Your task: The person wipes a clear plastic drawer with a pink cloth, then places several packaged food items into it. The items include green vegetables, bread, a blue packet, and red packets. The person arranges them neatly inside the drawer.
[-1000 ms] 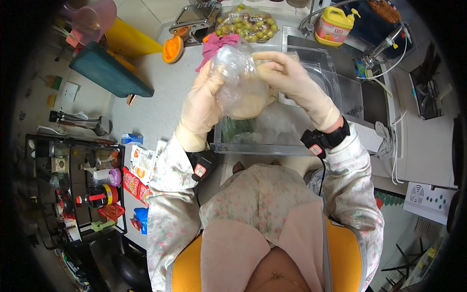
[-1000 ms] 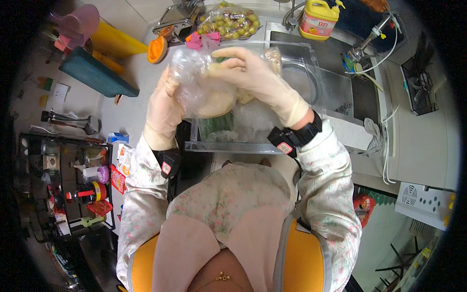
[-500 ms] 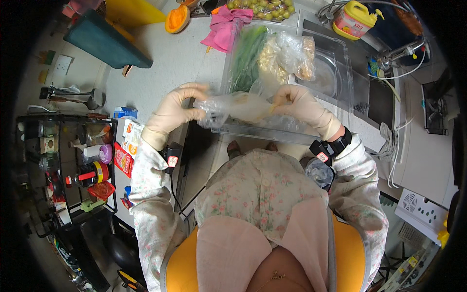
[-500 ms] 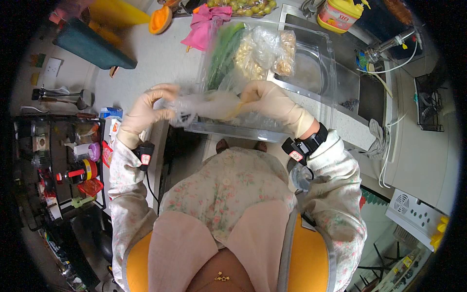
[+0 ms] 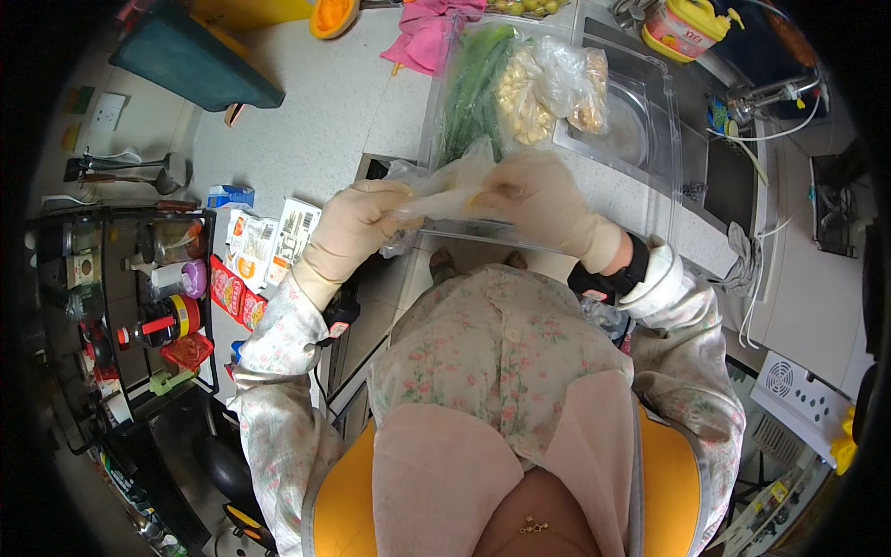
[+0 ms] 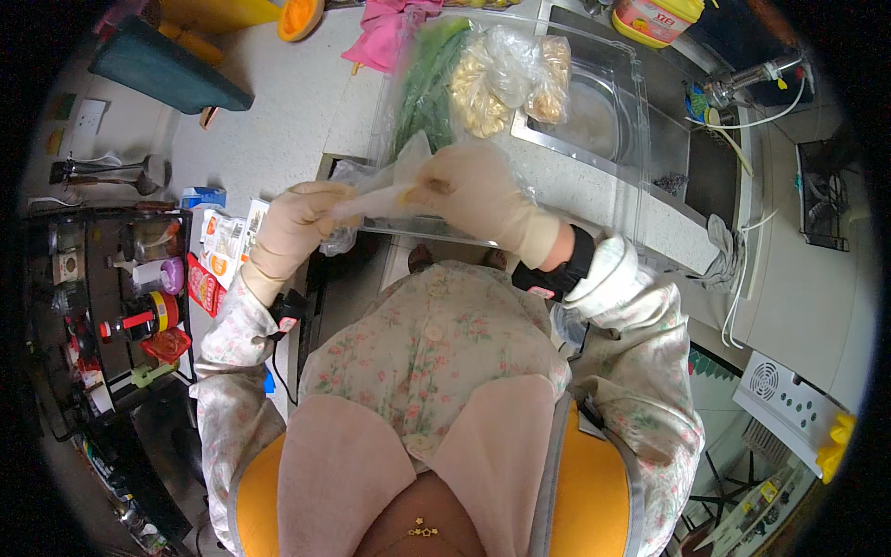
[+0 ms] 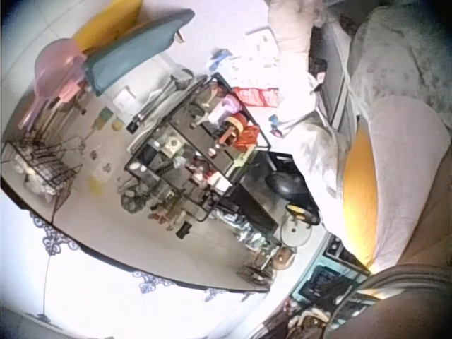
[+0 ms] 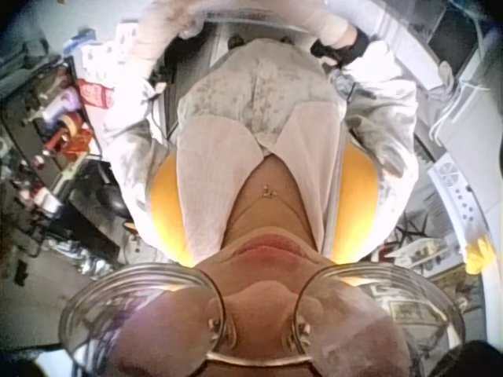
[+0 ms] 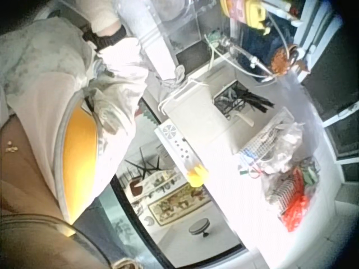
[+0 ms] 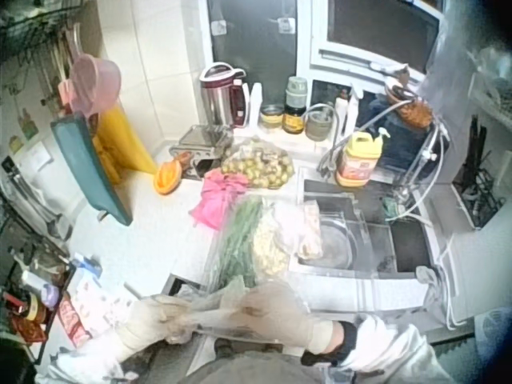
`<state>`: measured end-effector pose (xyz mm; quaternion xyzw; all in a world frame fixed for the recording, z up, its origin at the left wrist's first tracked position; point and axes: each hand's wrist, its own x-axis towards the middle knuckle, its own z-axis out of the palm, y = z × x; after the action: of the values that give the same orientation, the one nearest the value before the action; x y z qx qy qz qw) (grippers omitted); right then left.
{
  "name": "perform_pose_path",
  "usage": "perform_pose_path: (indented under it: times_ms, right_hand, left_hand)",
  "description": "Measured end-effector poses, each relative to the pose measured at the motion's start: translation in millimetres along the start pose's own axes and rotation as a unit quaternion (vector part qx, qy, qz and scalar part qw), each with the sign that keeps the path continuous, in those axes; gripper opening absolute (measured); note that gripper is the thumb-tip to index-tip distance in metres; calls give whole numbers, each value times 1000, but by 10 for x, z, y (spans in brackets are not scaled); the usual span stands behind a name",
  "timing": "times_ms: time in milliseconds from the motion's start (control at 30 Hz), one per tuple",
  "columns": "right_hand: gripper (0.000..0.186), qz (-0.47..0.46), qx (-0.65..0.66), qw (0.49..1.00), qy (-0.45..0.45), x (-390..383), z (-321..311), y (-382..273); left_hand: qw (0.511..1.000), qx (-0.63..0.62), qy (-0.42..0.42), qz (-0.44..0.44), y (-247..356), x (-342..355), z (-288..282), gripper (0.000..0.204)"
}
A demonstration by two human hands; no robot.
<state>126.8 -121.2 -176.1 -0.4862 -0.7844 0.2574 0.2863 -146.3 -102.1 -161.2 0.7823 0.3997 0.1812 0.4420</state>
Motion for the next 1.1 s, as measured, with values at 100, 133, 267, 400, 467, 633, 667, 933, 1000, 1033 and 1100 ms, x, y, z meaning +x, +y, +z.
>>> perform_pose_path:
  times_ms: [100,133,267,400,467,633,667,933,1000,1033,1100]
  right_hand:
    - [15,-12,27,993,115,-79,-118,81]
    - [15,67,74,988,116,-111,-185,95]
    - [35,177,114,977,32,-156,-496,109]
    - [59,12,81,997,-5,-31,-472,4]
    - [58,93,99,990,-39,72,-359,-36]
    - [28,233,162,959,25,104,-357,149]
    - [25,230,155,960,45,36,-423,214]
    - [31,84,-24,992,93,-282,-649,59]
    - [37,28,-11,995,100,-161,-632,-98]
    - [39,2,1,996,87,-109,-646,-166]
    - [40,109,35,993,-34,-20,-670,-267]
  left_hand:
    - [994,7,53,97,-38,-3,-167,16]
    - [987,49,76,132,-32,8,-208,14]
    - [972,-71,215,58,101,81,-209,19]
    - [968,125,183,115,374,257,-29,27]
    - [968,186,140,92,504,348,39,28]
    - [965,118,202,115,572,371,-51,18]
    - [968,70,225,85,548,320,-101,17]
    - [962,14,266,52,572,33,-176,21]
    - [970,21,237,52,664,35,-163,24]
    - [975,20,216,56,707,48,-146,24]
    - [981,-35,185,37,793,63,-89,21]
